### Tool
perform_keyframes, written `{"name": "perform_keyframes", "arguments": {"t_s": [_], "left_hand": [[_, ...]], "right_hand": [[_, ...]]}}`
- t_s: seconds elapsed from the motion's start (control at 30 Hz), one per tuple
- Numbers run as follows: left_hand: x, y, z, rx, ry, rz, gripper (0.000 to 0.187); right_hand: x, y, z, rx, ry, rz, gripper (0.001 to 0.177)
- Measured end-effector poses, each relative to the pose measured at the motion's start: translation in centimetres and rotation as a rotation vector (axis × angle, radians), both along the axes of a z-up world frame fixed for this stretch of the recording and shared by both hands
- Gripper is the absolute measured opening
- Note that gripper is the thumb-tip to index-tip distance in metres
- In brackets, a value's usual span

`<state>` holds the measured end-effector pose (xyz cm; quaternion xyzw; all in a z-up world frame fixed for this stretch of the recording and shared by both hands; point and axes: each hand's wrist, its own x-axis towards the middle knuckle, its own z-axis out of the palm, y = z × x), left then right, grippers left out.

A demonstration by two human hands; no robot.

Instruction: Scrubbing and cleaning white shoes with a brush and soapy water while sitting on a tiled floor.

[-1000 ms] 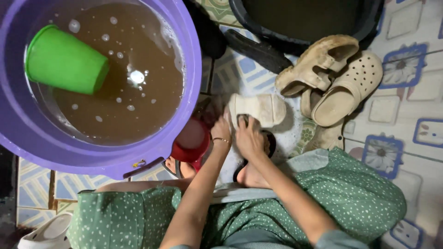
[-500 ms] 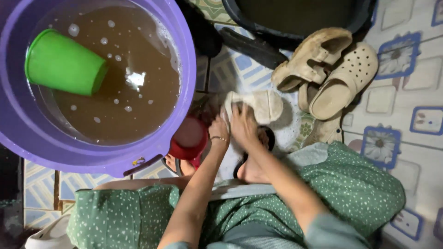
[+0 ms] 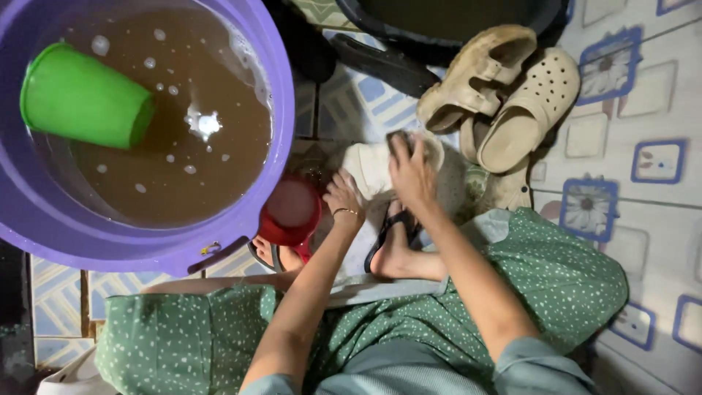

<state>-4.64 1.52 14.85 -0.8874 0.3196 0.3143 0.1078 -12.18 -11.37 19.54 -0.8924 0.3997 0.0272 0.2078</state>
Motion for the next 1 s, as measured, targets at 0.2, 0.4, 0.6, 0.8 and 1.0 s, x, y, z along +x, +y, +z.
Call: {"name": "perform_keyframes", "arguments": {"t_s": [0.2, 0.4, 0.6, 0.8, 1.0], "left_hand": [[2.4, -1.3, -7.3, -0.014, -0.059, -0.199, 0.119], [7.6, -5.1, -4.5, -0.272, 0.179, -0.298, 0.142], [6.5, -5.5, -5.7, 0.025, 0.135, -0.234, 0.143], [6.5, -2.6, -1.1, -0.058, 0.271, -0.181, 0.163], [6.8, 0.5, -2.5, -0.392, 0.416, -0.086, 0.16]], "right_hand": [[-3.3, -2.7, -0.9, -0.07, -0.07, 0.024, 0.051], [-10.8, -4.9, -4.2, 0.132, -0.243, 0.046, 0.053], [-9.9, -3.5, -3.6, 0.163, -0.276, 0.046, 0.054], [-8.6, -1.3, -2.0, 0.199, -0.127, -0.051, 0.058], [-7.9, 3.6, -1.5, 0.034, 0.222, 0.141, 0.058]]}}
